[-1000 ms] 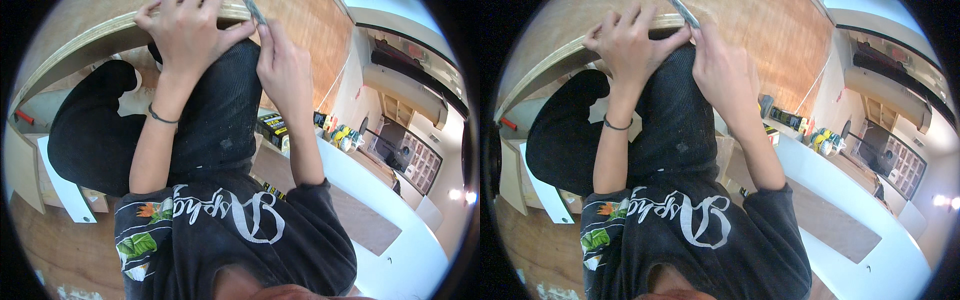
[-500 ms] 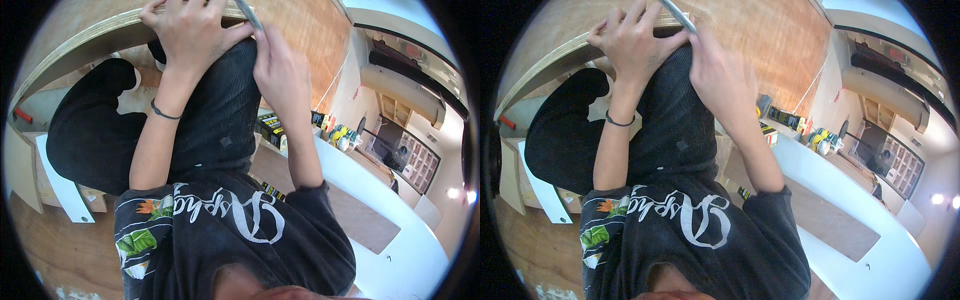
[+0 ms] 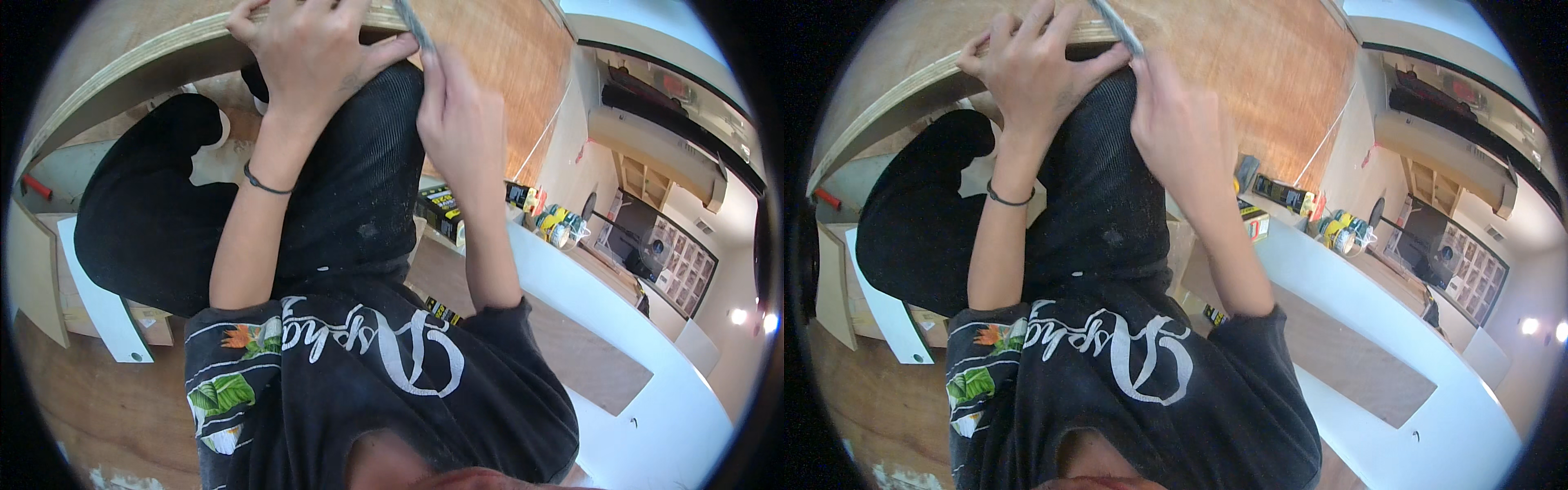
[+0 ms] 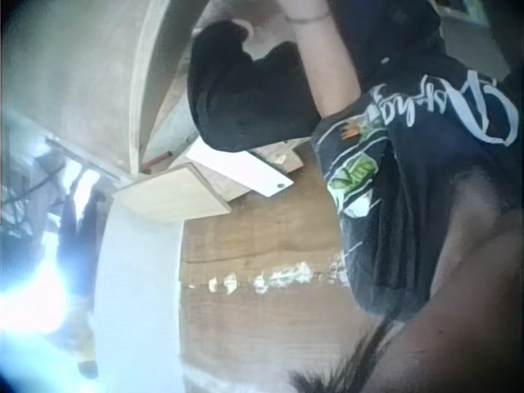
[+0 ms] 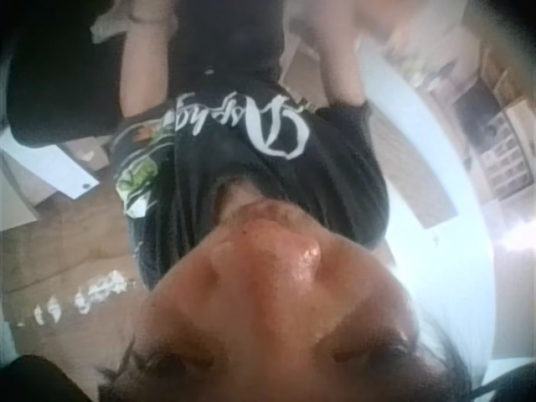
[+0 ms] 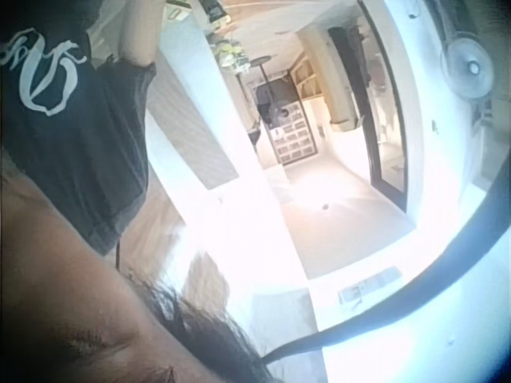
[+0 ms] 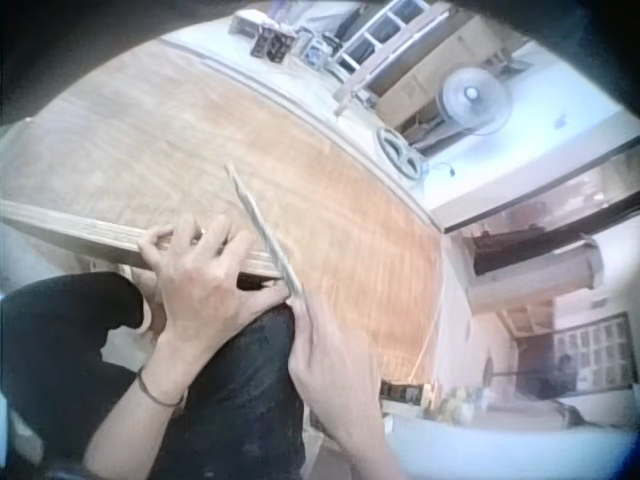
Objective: The person uses a metal file to shape the edge of a curved wooden piece, then switches to a sanding block to smooth the surface. The person works on the edge and face of the wood while seated on the floor.
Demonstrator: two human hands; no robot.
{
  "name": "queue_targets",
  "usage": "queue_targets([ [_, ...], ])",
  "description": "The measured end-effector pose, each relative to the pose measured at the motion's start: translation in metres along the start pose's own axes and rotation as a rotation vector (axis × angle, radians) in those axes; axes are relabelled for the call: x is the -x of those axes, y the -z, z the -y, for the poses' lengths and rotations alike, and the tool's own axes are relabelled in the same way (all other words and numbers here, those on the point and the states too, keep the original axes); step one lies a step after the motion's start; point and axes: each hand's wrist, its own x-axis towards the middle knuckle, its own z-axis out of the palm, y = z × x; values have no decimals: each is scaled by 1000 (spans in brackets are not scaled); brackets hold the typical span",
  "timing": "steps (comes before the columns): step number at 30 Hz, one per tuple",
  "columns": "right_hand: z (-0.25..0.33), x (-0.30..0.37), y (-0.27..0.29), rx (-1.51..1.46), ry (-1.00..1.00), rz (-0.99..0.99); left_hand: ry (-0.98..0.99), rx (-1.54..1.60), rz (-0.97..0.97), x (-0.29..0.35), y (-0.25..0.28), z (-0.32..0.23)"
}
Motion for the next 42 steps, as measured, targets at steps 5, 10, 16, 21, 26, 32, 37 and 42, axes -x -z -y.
queue_targets([
  [5, -2, -4, 4, -31, 10, 6, 50, 5, 53, 0, -1, -1],
  [10, -6, -3, 3, -15, 38, 7, 57, 33, 85, 0, 1, -2],
  [16, -4, -4, 4, -12, 27, 20, 28, 10, 50, 0, 1, 0],
  [21, -2, -5, 5, 6, -45, 63, 71, 66, 15, 1, -1, -1],
  [26, -7, -11, 0, -30, 58, 16, 56, 48, 79, -2, 6, -2],
  [32, -36, 10, 9, -25, -255, -6, 60, 12, 168, -6, 18, -2],
  [37, -58, 32, -8, -266, -294, -109, -137, -31, 250, -15, 23, 7],
  [42, -47, 55, -31, -640, -460, 68, -73, 291, 582, -23, 37, 14],
])
